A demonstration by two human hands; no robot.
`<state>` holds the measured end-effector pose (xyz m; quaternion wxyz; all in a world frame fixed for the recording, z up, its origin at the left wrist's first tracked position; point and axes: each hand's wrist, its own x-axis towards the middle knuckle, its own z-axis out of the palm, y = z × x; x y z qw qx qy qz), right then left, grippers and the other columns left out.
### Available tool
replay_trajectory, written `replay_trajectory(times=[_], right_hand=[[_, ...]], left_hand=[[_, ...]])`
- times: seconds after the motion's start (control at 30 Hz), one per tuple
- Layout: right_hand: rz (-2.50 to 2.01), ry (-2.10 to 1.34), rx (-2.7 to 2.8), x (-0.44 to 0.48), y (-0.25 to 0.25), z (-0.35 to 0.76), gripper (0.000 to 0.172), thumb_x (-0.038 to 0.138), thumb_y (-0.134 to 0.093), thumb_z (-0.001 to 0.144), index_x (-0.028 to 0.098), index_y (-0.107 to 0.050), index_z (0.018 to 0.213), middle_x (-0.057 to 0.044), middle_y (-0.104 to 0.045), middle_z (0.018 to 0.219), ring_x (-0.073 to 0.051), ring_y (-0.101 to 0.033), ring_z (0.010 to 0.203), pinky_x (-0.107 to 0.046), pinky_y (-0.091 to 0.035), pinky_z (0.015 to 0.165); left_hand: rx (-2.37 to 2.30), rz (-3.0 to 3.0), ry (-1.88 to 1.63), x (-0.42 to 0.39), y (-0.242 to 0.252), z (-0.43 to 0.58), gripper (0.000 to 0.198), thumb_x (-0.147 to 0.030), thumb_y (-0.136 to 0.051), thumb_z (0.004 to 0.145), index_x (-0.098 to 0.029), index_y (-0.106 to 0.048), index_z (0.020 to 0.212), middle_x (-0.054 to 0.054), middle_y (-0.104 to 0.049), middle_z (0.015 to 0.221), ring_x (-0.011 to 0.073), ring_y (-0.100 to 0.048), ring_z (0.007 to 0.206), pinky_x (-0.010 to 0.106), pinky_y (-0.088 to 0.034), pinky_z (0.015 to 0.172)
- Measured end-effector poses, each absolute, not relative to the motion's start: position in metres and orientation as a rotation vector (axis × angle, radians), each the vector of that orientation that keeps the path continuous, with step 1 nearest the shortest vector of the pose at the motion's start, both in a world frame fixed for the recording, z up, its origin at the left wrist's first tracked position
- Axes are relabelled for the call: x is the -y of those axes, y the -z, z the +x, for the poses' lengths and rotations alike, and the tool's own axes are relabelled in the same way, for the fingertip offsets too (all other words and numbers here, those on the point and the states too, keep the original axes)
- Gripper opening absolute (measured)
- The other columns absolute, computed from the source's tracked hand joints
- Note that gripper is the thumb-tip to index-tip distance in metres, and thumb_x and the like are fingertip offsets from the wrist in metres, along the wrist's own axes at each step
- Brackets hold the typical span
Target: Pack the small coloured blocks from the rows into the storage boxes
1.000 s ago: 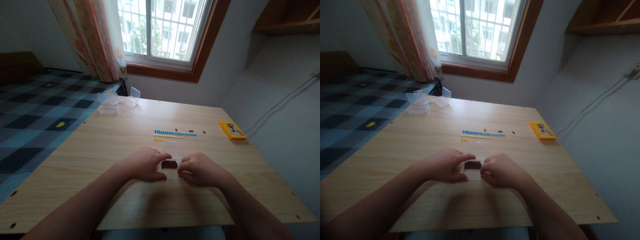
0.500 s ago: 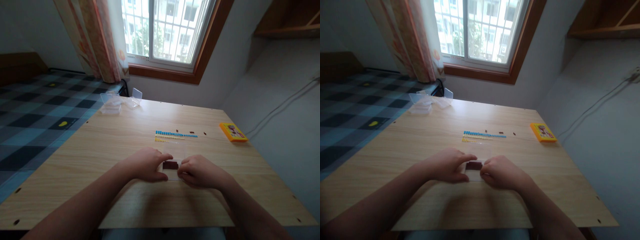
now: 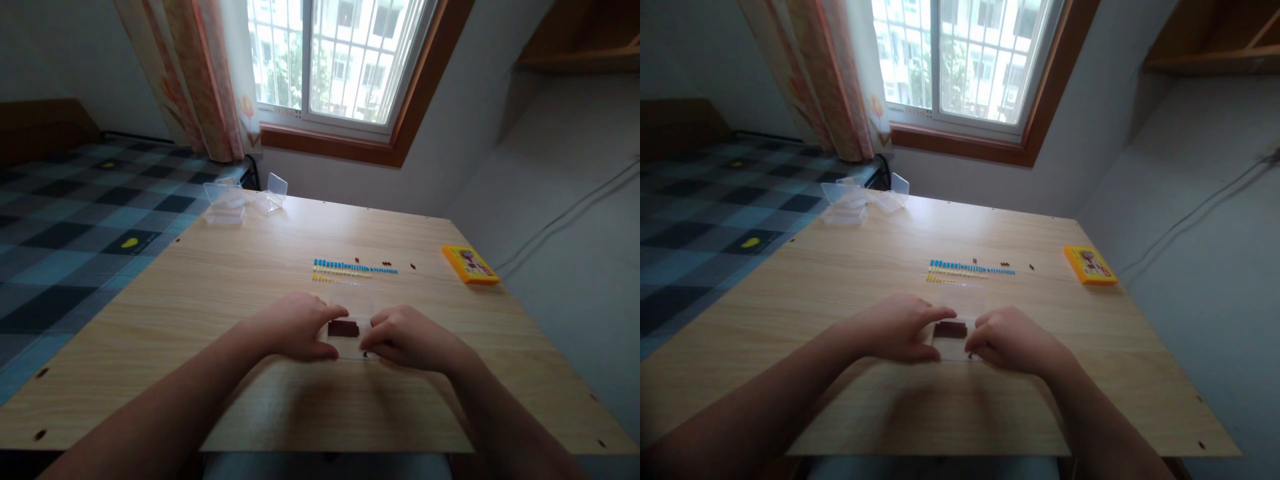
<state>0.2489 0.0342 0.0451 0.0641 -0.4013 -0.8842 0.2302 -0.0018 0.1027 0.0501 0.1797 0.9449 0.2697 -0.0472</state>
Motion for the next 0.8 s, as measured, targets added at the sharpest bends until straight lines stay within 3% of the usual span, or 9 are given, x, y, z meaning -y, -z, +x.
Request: replay_trajectory(times=[0.2,0.8], right_hand=[[-1.254,-0.773,2.733,-0.038,-0.052,0.238,0.03,0.007,-0.063,0.083,0.027,-0.083,0.092,0.0,-0.078,0.086,-0.014,-0.067,0.074,-0.024,-0.045,0.072],[-1.283,-0.764,2.759,-0.033,-0.05,0.236,0.028,0.007,-0.061,0.084,0.025,-0.082,0.091,-0.002,-0.079,0.089,-0.016,-0.068,0.075,-0.026,-0.046,0.075]], left_hand=[[-0.733,2.68,0.112,-0.103,-0.048,-0.001,0.064,-0.053,-0.076,0.08,-0.025,-0.063,0.136,0.011,-0.078,0.102,0.0326,-0.072,0.094,0.036,-0.049,0.073],[-0.716,2.709,0.095,-0.1,-0.047,0.0,0.062,-0.052,-0.077,0.08,-0.026,-0.064,0.134,0.009,-0.078,0.099,0.0325,-0.073,0.091,0.035,-0.048,0.069]])
